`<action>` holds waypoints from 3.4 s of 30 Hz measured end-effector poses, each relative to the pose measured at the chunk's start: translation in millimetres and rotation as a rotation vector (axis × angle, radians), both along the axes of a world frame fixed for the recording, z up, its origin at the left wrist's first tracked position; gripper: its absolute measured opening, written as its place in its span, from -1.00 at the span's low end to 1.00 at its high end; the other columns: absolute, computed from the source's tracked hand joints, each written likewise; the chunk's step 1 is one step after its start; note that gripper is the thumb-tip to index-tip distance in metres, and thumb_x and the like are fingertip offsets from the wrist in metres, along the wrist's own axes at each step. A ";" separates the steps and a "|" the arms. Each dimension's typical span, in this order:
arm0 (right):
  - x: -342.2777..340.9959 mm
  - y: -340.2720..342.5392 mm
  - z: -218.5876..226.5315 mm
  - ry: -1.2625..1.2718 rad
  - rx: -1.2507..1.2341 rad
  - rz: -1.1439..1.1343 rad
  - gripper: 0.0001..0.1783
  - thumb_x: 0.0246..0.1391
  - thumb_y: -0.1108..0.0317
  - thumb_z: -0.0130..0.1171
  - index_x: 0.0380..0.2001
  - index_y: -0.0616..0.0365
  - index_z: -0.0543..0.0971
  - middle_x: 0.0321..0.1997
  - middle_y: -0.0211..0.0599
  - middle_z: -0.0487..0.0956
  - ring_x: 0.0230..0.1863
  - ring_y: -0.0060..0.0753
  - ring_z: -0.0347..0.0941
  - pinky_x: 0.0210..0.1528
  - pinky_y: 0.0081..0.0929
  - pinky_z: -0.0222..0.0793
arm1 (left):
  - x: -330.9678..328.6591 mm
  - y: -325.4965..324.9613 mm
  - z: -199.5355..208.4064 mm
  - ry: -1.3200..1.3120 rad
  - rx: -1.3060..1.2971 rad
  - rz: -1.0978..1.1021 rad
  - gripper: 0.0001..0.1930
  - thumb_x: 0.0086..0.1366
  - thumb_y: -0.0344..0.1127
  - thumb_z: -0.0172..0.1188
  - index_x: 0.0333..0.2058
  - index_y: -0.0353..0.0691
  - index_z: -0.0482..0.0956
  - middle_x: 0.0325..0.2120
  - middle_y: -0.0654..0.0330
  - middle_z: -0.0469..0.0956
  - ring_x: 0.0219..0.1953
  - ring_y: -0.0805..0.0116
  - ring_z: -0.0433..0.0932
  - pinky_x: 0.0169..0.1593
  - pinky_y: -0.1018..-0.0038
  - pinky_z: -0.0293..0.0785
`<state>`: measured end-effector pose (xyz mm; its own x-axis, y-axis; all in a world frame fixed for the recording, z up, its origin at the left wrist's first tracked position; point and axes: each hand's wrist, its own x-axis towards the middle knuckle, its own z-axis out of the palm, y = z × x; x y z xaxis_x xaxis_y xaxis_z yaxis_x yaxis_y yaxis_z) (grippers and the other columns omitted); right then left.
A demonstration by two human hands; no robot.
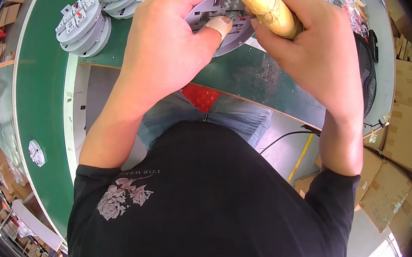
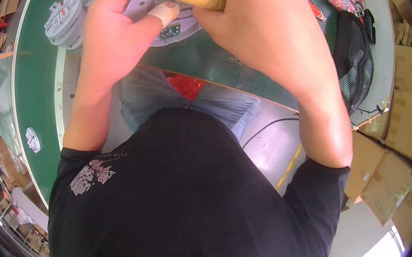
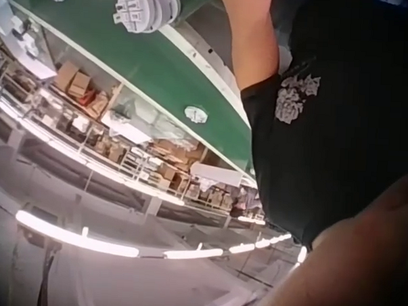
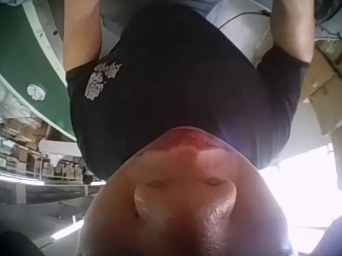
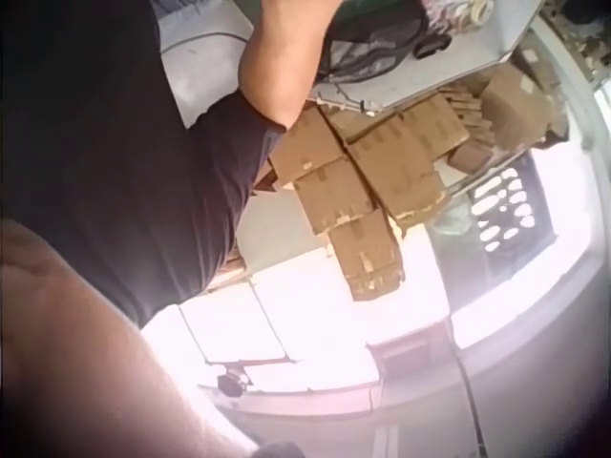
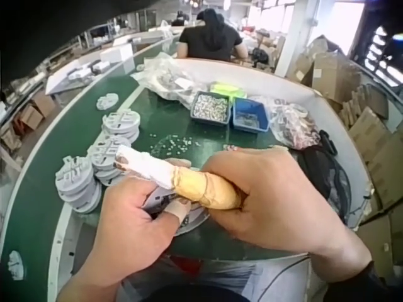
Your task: Assembling electronic components by soldering or gluing parts onto a circular base plate at a workbench.
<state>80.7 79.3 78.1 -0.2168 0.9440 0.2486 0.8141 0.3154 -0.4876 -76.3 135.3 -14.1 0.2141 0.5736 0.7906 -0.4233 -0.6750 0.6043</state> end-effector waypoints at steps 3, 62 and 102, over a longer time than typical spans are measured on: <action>8.1 4.3 1.8 -0.091 -0.110 0.038 -0.80 0.03 0.36 0.36 -0.34 0.19 0.55 -0.48 -0.20 0.52 -0.49 -0.18 0.46 -0.39 -0.36 0.42 | -21.0 -25.1 33.1 0.774 -0.390 0.289 -0.66 0.09 -0.57 0.32 -0.10 -0.34 0.60 -0.25 -0.03 0.64 -0.24 0.13 0.66 -0.13 0.37 0.53; -5.3 152.5 -128.9 1.541 0.414 -0.084 -0.80 0.38 0.20 0.11 -0.10 0.07 0.45 -0.34 -0.42 0.42 -0.34 -0.51 0.35 -0.20 -0.40 0.42 | -27.0 6.5 -90.5 0.655 0.071 0.223 -0.71 -0.01 -0.46 0.36 -0.25 -0.08 0.62 -0.24 0.29 0.55 -0.10 0.24 0.54 0.18 0.09 0.34; 44.8 33.1 -82.6 1.618 0.117 0.156 -0.74 0.26 -0.01 0.22 -0.25 -0.10 0.64 -0.50 -0.59 0.41 -0.51 -0.57 0.25 -0.37 -0.43 0.24 | -28.7 19.5 -86.9 0.882 -0.004 0.369 -0.25 0.04 -0.23 0.48 0.21 -0.22 0.39 0.11 0.08 0.49 0.28 -0.01 0.37 0.28 0.13 0.29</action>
<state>125.5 112.4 -4.5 0.2409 0.8999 0.3635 -0.5363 0.4356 -0.7230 -105.0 154.9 -101.0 0.5370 0.7261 0.4293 0.4244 -0.6724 0.6064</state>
